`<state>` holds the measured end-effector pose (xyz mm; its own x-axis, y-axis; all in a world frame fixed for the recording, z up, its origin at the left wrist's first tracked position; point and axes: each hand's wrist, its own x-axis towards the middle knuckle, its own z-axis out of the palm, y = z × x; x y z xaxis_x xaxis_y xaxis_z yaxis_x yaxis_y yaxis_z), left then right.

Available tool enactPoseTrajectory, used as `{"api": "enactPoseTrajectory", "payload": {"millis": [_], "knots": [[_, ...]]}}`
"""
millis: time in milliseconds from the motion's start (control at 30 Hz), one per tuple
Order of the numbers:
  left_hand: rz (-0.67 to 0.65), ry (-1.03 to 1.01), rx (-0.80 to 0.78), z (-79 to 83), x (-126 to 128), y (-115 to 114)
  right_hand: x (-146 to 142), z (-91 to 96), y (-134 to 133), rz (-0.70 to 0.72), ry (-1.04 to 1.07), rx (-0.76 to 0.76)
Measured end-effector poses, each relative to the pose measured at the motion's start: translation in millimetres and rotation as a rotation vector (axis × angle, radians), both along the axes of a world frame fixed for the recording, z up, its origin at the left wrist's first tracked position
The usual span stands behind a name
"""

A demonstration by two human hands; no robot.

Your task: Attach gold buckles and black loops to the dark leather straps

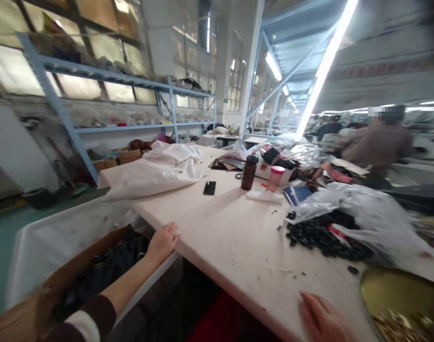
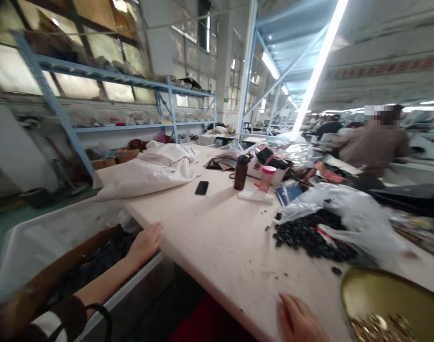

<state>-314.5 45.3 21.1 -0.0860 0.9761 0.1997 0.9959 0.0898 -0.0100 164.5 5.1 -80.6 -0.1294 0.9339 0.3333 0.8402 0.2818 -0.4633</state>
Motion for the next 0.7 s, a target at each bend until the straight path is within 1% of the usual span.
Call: {"api": "enactPoseTrajectory", "payload": {"millis": [67, 133, 200, 267, 333, 400, 500, 567, 700], "knots": [[-0.249, -0.005, -0.013, -8.8, 53, 20, -5, 9.6, -6, -0.01, -0.09, 0.05], [-0.444, -0.012, -0.037, -20.3, 102, 35, -7, 19.1, -13, -0.001, -0.161, 0.047], [-0.57, -0.013, -0.057, -30.7, 141, 46, -6, 26.6, -21, 0.007, -0.213, 0.022], [-0.634, -0.009, -0.066, -37.5, 167, 54, -1, 31.4, -29, 0.0, -0.241, -0.006], [-0.664, -0.004, -0.073, -39.5, 180, 60, 6, 33.8, -37, -0.019, -0.241, -0.027], [-0.691, -0.001, -0.084, -38.1, 186, 65, 13, 34.9, -43, -0.047, -0.216, -0.045], [-0.754, 0.006, -0.093, -36.2, 188, 72, 20, 36.6, -46, -0.083, -0.156, -0.066], [-0.796, 0.02, -0.067, -38.9, 188, 79, 21, 39.8, -46, -0.093, -0.118, -0.081], [-0.88, 0.041, 0.035, -48.5, 187, 91, 24, 55.9, -43, -0.05, -0.045, -0.138]]}}
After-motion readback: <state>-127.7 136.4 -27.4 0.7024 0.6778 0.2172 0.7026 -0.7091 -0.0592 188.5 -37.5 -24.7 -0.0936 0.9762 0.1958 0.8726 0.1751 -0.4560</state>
